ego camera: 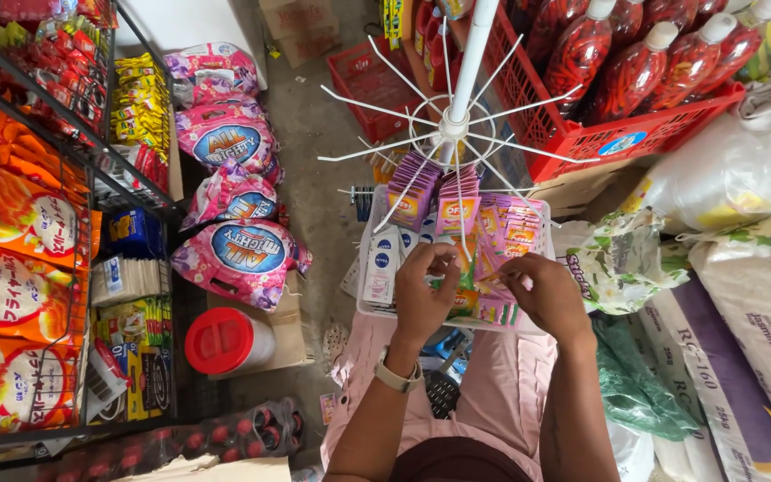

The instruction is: The person hangs small sachets of product onto a wire display rack in a retail environment.

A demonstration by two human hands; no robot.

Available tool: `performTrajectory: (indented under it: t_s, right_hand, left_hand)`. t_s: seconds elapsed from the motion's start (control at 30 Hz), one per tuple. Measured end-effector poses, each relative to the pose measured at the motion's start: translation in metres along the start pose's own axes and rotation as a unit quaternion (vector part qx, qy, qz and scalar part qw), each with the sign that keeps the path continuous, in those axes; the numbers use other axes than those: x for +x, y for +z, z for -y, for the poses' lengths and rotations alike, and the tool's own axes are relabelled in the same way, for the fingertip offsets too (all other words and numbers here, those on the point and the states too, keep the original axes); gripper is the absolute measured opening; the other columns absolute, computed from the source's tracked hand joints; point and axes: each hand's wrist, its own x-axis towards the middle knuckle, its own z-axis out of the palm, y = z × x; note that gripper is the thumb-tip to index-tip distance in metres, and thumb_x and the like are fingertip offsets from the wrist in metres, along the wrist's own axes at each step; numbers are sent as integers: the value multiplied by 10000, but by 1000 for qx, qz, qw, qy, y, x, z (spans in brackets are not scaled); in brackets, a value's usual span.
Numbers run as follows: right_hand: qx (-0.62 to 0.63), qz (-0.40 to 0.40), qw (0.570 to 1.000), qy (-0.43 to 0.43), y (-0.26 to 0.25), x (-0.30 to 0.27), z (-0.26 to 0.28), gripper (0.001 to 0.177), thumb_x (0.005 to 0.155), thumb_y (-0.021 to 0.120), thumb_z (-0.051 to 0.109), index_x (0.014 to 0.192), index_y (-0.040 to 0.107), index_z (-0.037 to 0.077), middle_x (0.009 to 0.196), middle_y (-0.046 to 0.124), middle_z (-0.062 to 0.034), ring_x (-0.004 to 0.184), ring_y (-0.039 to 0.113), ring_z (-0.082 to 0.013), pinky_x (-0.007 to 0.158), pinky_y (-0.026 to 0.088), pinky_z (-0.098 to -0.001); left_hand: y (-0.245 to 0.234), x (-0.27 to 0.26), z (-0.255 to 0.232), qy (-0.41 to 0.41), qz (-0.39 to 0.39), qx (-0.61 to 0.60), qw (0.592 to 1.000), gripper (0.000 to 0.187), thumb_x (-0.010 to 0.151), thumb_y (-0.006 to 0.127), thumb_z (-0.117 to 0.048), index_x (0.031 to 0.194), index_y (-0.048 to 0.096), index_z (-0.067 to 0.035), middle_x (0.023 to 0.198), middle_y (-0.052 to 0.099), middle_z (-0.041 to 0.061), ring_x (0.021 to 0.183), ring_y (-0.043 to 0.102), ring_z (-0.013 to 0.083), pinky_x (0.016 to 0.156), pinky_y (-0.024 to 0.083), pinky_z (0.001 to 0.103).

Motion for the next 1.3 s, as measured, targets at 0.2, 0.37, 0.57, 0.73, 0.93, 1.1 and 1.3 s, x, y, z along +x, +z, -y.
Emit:
performTrajectory:
  t_s: [0.2, 0.37, 0.57, 0.73, 0.93, 1.1, 1.3]
  right_hand:
    - [82, -82, 990, -78, -36, -14, 52, 198, 841, 767, 20, 1039, 759, 28, 919, 754, -107, 811, 730, -201, 734, 565, -321]
    - [161, -74, 981, -82, -33, -17, 62, 182, 851, 776, 13, 1032, 754, 14, 912, 765, -76, 783, 707, -133, 709, 556, -288]
    - [213, -68, 971, -83, -12, -6, 47, 180, 889, 768, 26, 1061, 727, -11, 824, 745, -51, 735, 677, -94, 705, 555, -262]
    - [214, -66, 972, -68, -8, -1, 47, 227, 886, 767, 37, 1101, 716, -17, 841, 753, -59, 753, 696, -96, 715, 567, -260]
    - [209, -69, 973, -68, -8, 6, 51, 267, 887, 759, 36, 1143, 702, -13, 872, 771, -69, 777, 720, -100, 716, 572, -262]
    - [246, -92, 964, -42, 6, 19, 48, 260, 911, 742, 20, 1159, 671, -9, 877, 769, -87, 788, 723, -104, 728, 580, -261]
    - [301, -171, 938, -25, 20, 40, 57, 217, 929, 731, -3, 1122, 633, -12, 912, 752, -84, 828, 731, -108, 768, 577, -252]
  left_hand:
    - [-4, 2, -13, 24, -9, -15, 1000, 125, 956, 713, -76, 1074, 689, -42, 945, 681, 63, 780, 681, 151, 706, 547, 277]
    - [-16, 0, -28, 85, -7, -49, 995, 133, 916, 676, -47, 1047, 685, -30, 935, 678, 75, 801, 680, 168, 742, 549, 287]
    - [-19, 0, -31, 89, -9, -56, 994, 143, 915, 741, -95, 1018, 690, -10, 928, 690, 96, 766, 687, 160, 689, 551, 281]
    - [-15, 0, -20, 52, -23, -34, 998, 132, 972, 741, -134, 1024, 697, -21, 907, 700, 79, 752, 703, 141, 685, 557, 265]
    - [-12, 7, -19, 65, -26, -18, 997, 124, 954, 744, -111, 1029, 706, -20, 874, 692, 70, 728, 684, 145, 663, 543, 267]
    - [-9, 18, -14, 26, -49, 23, 998, 107, 951, 736, -92, 1031, 714, -25, 849, 681, 67, 709, 672, 150, 646, 523, 274]
    - [3, 33, -3, 29, -105, 6, 994, 112, 987, 697, -70, 1090, 721, -33, 974, 716, 89, 808, 706, 176, 689, 555, 289]
